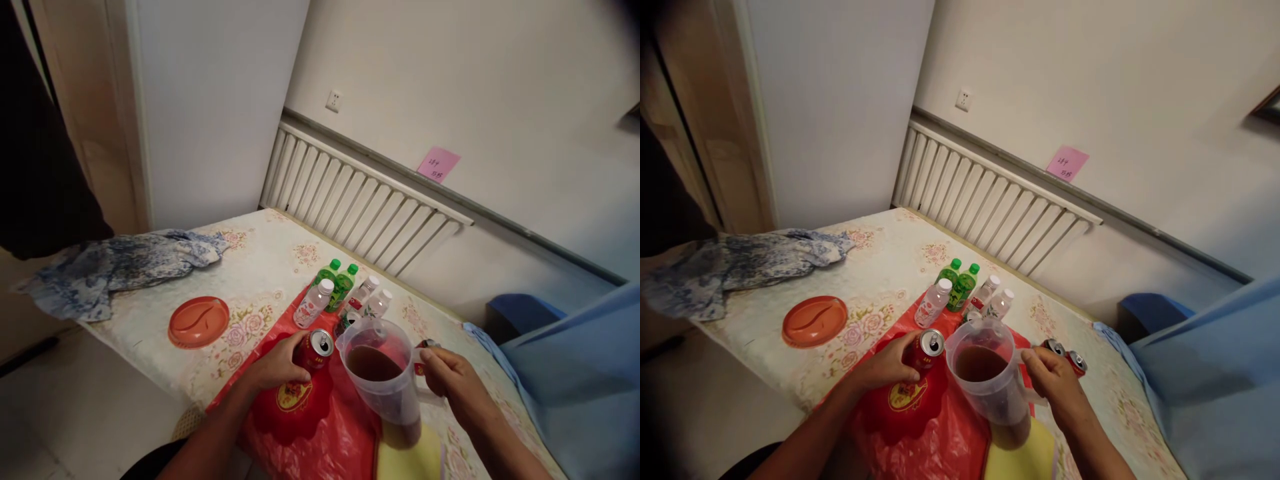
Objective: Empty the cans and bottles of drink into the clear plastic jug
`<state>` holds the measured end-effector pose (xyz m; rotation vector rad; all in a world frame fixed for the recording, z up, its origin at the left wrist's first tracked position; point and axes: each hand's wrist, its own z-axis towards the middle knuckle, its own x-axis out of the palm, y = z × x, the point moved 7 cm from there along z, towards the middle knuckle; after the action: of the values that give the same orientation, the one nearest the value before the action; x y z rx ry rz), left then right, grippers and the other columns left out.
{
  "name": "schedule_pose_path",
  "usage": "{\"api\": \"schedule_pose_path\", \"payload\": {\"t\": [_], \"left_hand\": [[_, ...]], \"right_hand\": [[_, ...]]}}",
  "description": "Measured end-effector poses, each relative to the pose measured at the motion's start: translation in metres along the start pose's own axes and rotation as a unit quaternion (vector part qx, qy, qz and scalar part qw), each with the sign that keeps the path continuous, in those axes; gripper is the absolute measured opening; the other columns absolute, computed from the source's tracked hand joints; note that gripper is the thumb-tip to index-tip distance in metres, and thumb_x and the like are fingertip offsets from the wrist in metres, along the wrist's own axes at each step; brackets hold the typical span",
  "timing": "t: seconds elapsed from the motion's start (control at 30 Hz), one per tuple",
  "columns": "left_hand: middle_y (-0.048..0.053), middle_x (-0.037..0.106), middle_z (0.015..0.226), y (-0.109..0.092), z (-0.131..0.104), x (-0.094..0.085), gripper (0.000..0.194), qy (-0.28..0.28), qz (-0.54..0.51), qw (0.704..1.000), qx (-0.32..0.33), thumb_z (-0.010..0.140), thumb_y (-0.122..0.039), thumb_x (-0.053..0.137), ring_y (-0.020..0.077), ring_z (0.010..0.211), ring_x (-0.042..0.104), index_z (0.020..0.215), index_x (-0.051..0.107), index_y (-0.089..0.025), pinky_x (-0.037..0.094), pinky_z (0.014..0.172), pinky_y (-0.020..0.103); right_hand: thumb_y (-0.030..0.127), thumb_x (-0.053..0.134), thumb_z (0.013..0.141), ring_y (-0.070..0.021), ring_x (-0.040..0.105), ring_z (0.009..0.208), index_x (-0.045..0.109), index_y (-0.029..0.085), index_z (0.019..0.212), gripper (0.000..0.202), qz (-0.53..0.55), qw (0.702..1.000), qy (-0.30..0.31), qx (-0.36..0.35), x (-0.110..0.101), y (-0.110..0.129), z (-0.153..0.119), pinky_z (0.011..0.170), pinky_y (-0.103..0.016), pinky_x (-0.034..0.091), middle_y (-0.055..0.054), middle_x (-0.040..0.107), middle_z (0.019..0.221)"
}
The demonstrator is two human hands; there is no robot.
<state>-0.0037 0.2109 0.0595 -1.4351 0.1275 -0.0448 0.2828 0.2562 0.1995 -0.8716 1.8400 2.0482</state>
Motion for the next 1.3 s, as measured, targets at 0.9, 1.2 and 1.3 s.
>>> {"api": "schedule_pose_path", "payload": {"t": [0.9,1.2,1.3], "left_hand": [[0.005,0.060,0.135,0.000,-0.002,-0.001,0.081,0.001,0.023,1.000,0.017,0.054,-0.009,0.071,0.0293,0.123,0.056,0.132,0.052,-0.023,0.043,0.106,0.039],[0.005,0.061,0.134,-0.002,-0.003,0.002,0.078,0.020,0.001,1.000,0.002,0.055,-0.010,0.071,0.0288,0.122,0.056,0.129,0.053,-0.022,0.044,0.105,0.038],[0.005,0.062,0.132,-0.003,-0.003,0.002,0.077,0.025,0.001,1.000,-0.002,0.055,-0.010,0.071,0.0288,0.122,0.056,0.128,0.053,-0.022,0.044,0.104,0.039]], "right_hand": [[0.060,0.049,0.080,-0.0118,0.031,0.050,0.039,0.023,0.053,0.047,-0.130,0.989,0.049,-0.044,0.014,0.040,0.006,0.048,-0.027,0.025,0.004,0.036,0.051],[0.058,0.052,0.080,-0.0112,0.033,0.050,0.042,0.022,0.052,0.047,-0.132,0.989,0.051,-0.051,0.013,0.039,0.010,0.046,-0.025,0.025,0.004,0.037,0.052],[0.058,0.052,0.081,-0.0110,0.033,0.049,0.044,0.022,0.052,0.047,-0.137,0.988,0.056,-0.050,0.015,0.039,0.010,0.045,-0.025,0.024,0.004,0.038,0.051]]}}
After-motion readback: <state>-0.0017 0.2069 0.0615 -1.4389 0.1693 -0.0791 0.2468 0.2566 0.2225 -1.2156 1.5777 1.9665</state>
